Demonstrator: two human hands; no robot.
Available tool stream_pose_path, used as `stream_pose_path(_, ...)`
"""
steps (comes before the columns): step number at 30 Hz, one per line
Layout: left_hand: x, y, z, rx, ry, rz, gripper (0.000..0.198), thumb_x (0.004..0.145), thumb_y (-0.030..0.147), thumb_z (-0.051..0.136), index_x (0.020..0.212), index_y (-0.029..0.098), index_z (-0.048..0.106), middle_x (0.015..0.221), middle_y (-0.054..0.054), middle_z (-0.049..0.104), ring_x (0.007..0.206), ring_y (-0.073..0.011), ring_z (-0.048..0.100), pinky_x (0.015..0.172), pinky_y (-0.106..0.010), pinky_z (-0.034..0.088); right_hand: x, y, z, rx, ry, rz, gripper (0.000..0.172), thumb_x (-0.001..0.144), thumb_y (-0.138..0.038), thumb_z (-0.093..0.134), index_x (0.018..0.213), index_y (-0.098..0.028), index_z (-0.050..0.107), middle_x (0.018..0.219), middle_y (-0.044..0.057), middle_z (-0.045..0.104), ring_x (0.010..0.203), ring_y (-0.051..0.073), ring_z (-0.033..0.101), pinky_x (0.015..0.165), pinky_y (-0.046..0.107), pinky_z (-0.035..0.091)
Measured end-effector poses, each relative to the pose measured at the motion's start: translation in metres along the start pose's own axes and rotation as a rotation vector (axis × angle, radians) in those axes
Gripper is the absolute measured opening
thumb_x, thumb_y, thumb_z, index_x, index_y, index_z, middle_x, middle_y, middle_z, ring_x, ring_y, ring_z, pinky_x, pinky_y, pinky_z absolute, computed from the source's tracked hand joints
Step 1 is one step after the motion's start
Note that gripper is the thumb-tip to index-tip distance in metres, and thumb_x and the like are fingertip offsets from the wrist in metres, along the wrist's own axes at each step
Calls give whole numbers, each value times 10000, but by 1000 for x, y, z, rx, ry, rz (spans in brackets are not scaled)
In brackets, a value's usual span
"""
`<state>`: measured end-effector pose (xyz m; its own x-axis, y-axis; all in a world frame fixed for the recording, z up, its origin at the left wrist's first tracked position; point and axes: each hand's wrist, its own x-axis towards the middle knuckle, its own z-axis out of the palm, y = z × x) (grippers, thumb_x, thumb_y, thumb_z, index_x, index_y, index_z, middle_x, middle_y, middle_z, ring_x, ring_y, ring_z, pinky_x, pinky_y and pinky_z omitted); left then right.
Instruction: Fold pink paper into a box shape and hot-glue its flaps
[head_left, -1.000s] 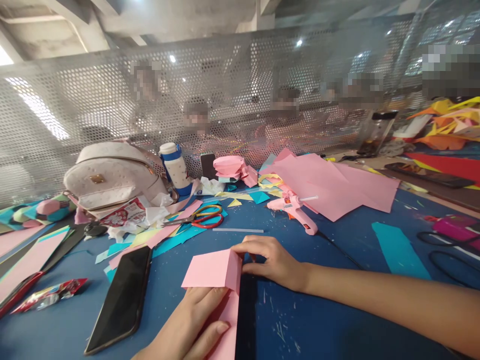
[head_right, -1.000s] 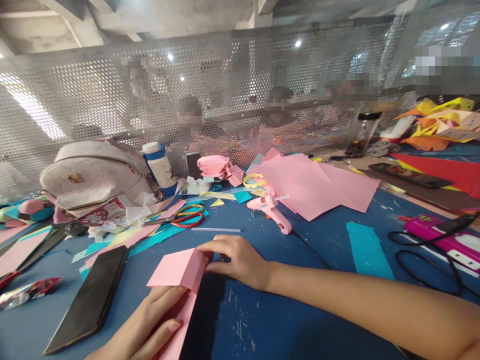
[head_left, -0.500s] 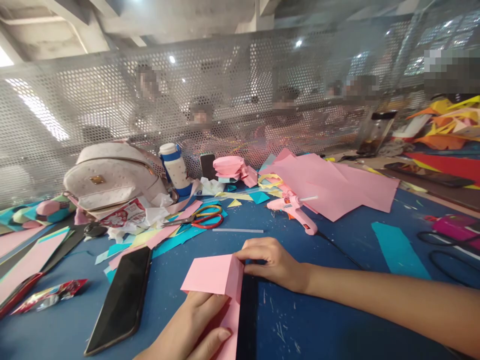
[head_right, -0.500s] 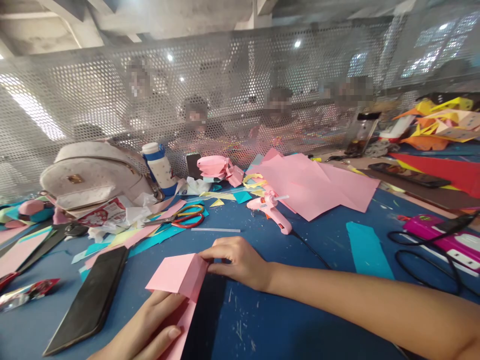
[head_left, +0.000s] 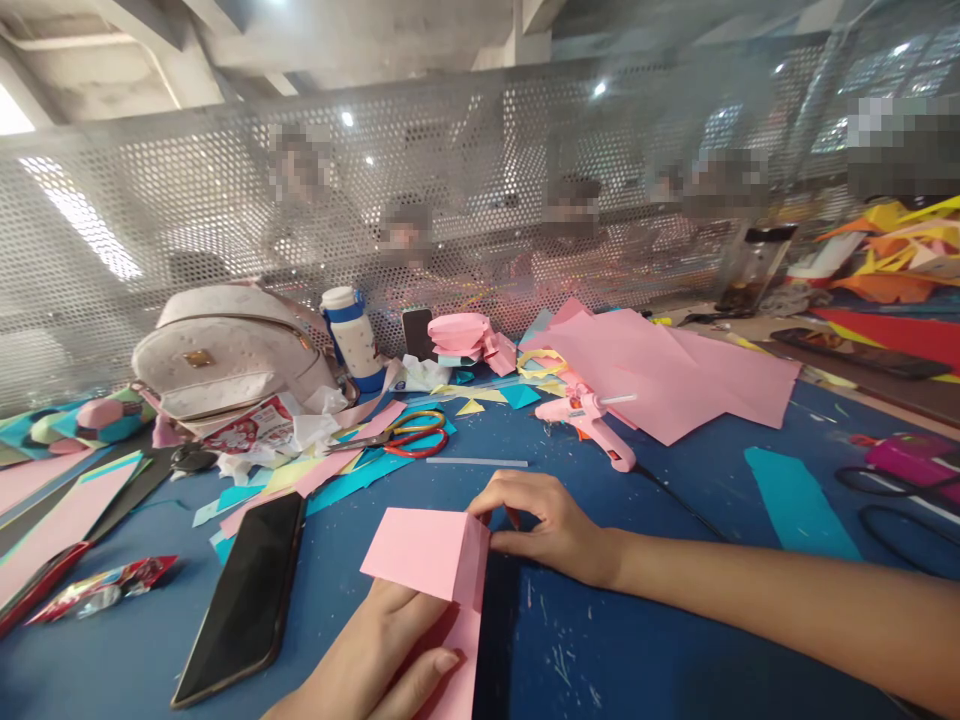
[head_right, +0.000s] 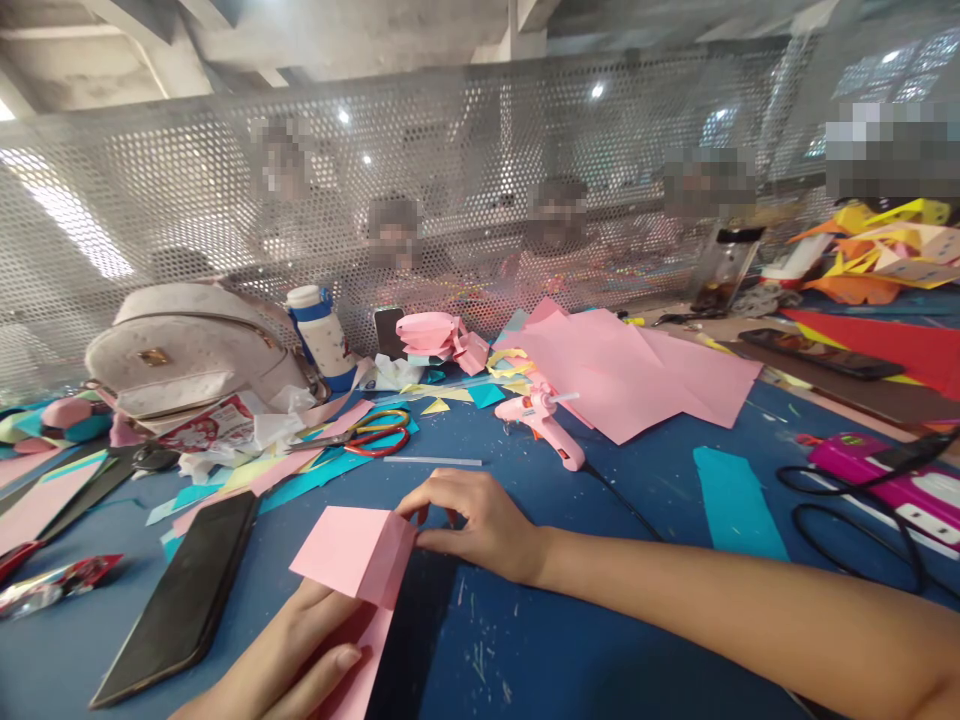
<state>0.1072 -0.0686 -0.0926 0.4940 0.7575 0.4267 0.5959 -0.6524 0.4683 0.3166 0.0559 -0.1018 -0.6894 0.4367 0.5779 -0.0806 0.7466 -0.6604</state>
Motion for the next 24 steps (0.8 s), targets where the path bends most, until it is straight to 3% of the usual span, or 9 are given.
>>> stream_pose_path(9,-2,-20,2,-30,-79,38,473,978,463,297,1390,260,410,1200,-128,622,1090,-263,586,937,-363,462,3,0,-2,12,-40,-54,243,924,-394,568,1002,-173,632,890,36,661,797,120,583,631,208,436)
stream_pose_path(14,-2,-36,-6,74,-145,188,320,982,370,348,1147,205,567,967,-93,683,880,-206,629,807,-292,479,5,-1,-4,-16,-64,-157,203,988,-297,464,1036,-159,605,937,63,671,891,143,585,815,282,449)
stream_pose_path(17,-2,-45,-9,117,-169,247,304,987,353,332,1026,194,589,854,-73,685,771,-186,615,721,-277,465,8,-4,-5,-25,-87,-174,246,1018,-244,361,1038,-160,591,939,76,664,890,152,571,838,314,443)
stream_pose_path(24,6,-45,-12,-19,-263,219,414,981,462,273,1062,219,599,972,-86,683,916,-220,614,862,-324,446,13,-6,-7,8,-199,-118,206,998,-320,435,967,-170,573,958,66,644,927,155,560,882,329,421)
